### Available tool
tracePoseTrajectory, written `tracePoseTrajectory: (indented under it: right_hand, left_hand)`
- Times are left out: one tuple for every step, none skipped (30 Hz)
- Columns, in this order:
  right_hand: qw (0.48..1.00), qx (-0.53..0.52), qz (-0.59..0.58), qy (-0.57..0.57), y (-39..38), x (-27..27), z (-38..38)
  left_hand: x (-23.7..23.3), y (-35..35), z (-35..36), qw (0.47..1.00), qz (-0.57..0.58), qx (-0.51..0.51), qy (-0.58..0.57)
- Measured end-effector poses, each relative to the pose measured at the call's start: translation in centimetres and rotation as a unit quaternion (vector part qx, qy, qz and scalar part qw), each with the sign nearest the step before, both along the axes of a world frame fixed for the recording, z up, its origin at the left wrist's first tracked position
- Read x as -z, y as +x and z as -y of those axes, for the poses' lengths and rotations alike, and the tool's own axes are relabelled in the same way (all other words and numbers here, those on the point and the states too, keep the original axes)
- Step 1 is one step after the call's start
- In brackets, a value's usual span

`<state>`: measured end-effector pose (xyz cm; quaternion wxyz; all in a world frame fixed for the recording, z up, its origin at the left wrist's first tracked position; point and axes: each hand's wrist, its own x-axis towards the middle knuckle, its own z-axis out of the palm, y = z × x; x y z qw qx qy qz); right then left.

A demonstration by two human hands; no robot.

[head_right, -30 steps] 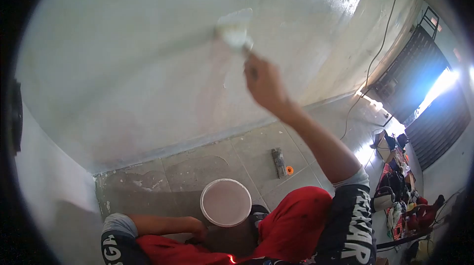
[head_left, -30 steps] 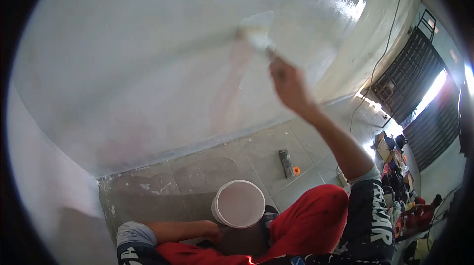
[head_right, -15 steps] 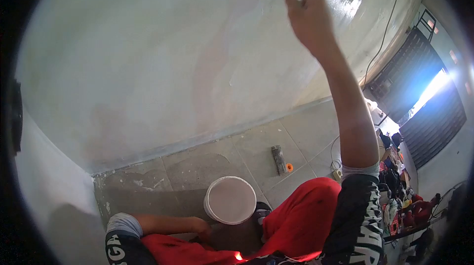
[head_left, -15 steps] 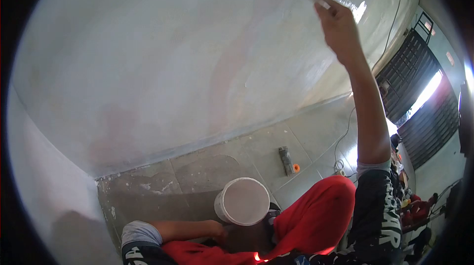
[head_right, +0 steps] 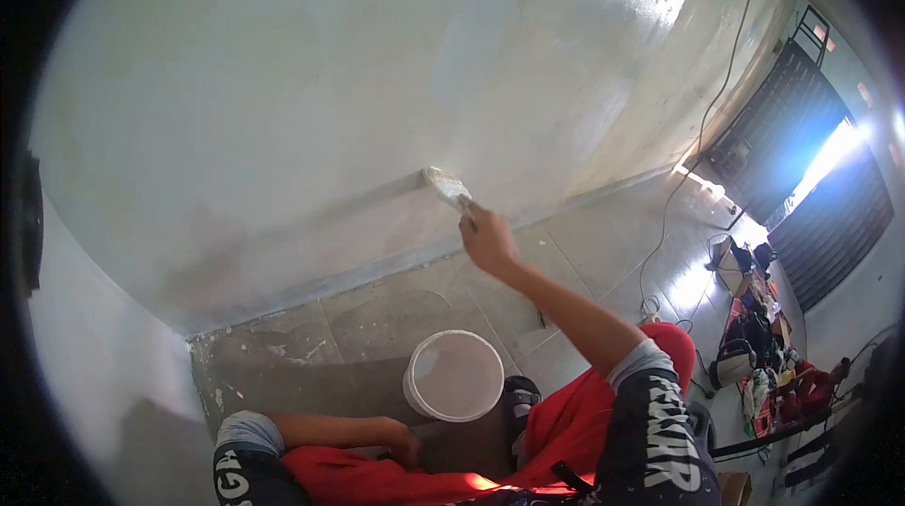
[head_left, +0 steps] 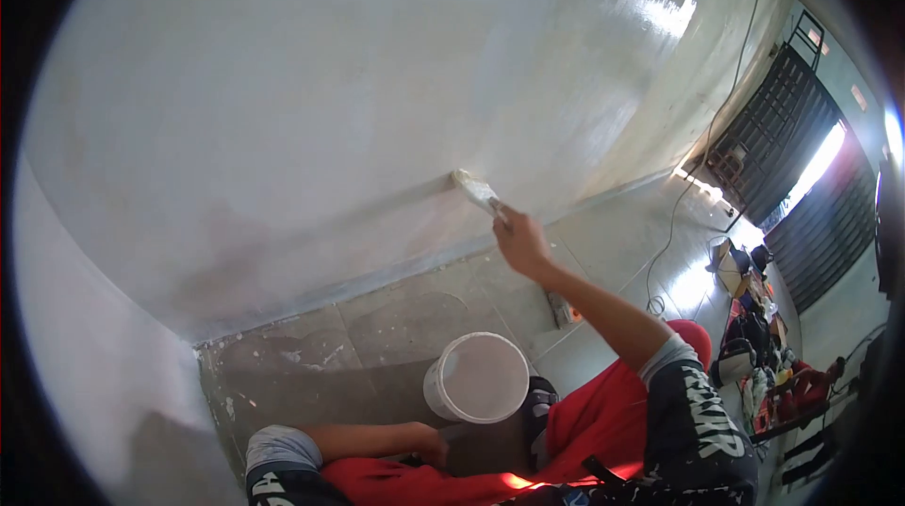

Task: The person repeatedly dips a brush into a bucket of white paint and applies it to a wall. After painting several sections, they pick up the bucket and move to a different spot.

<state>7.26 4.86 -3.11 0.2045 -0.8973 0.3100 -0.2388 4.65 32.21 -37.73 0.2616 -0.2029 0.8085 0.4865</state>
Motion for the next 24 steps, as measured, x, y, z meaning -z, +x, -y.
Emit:
tracePoseTrajectory:
  right_hand:
    - [0.999,0.017,-0.026,0.030,0.1,-1.7,0.4]
    - [0.996,0.035,-0.053,0.062,0.1,-3.6,1.0]
    - [0.998,0.028,-0.055,0.014,0.3,-5.7,1.8]
    - [0.998,0.021,-0.056,-0.033,0.7,-7.6,3.3]
    - [0.988,0.021,0.001,-0.152,1.0,-9.1,5.4]
    - [0.989,0.003,0.027,-0.145,1.2,-13.8,3.3]
    - [0.989,0.000,0.067,-0.133,1.4,-17.2,2.0]
    - [0.987,-0.002,0.106,-0.122,1.4,-19.1,1.2]
    - [0.987,-0.001,0.107,-0.118,1.4,-19.4,0.8]
    - [0.975,0.002,0.169,-0.142,1.6,-19.6,0.4]
    - [0.959,0.005,0.230,-0.166,2.0,-19.5,0.1]
    - [0.959,0.005,0.230,-0.164,2.5,-18.2,-0.2]
    - [0.954,0.016,0.243,-0.176,2.9,-15.8,-0.4]
    - [0.947,0.027,0.257,-0.189,3.5,-12.8,-0.4]
    - [0.940,-0.005,0.259,-0.222,4.3,-8.3,1.0]
    - [0.930,-0.037,0.262,-0.255,5.0,-3.5,2.4]
    - [0.945,-0.058,0.241,-0.211,4.9,-0.1,1.9]
    - [0.958,-0.079,0.220,-0.167,4.2,2.8,0.9]
    - [0.974,-0.062,0.176,-0.127,3.4,5.4,0.2]
    - [0.987,-0.047,0.131,-0.086,2.7,6.9,-0.4]
    - [0.986,-0.051,0.133,-0.086,2.2,7.4,-1.1]
    - [0.997,-0.031,0.068,-0.028,1.6,7.7,-1.6]
    - [0.999,-0.009,0.002,0.032,1.1,7.8,-1.8]
    - [0.999,-0.010,0.002,0.033,1.0,7.3,-1.6]
  left_hand:
    - [5.9,-1.1,-0.4,0.998,-0.031,-0.050,0.014]
    - [9.1,-2.0,-1.1,0.993,-0.061,-0.099,0.029]
    - [4.4,-1.1,-0.8,0.994,-0.014,-0.107,0.028]
    - [-1.5,-0.1,-0.5,0.993,0.034,-0.113,0.026]
    - [-7.6,1.0,-0.3,0.989,0.081,-0.118,0.024]
    - [-9.7,1.4,0.1,0.989,0.083,-0.116,0.030]
    - [-11.4,1.7,0.4,0.990,0.089,-0.105,0.032]
    - [-12.0,1.8,0.3,0.990,0.095,-0.095,0.034]
    - [-11.7,1.8,0.0,0.990,0.096,-0.094,0.038]
    - [-11.0,1.7,-0.1,0.991,0.079,-0.107,0.033]
    - [-10.1,1.6,-0.1,0.990,0.061,-0.120,0.028]
    - [-8.9,1.3,-0.1,0.990,0.061,-0.120,0.029]
    - [-7.7,1.0,0.0,0.994,0.056,-0.093,0.011]
    - [-7.0,0.9,-0.1,0.996,0.051,-0.067,-0.009]
    - [-8.4,1.0,0.0,0.996,0.053,-0.068,-0.009]
    - [-11.0,1.3,0.2,0.994,0.075,-0.075,-0.002]
    - [-12.5,1.5,0.3,0.992,0.098,-0.083,0.005]
    - [-10.8,1.4,0.1,0.991,0.101,-0.085,0.004]
    - [-7.7,1.3,-0.2,0.994,0.066,-0.087,-0.020]
    - [-6.1,1.3,-0.3,0.995,0.032,-0.088,-0.045]
    - [-6.7,1.5,-0.2,0.994,0.033,-0.092,-0.046]
    - [-8.5,1.6,-0.1,0.995,0.040,-0.090,-0.032]
    - [-10.3,1.7,-0.1,0.995,0.047,-0.086,-0.017]
    - [-12.5,2.1,0.0,0.995,0.047,-0.087,-0.016]
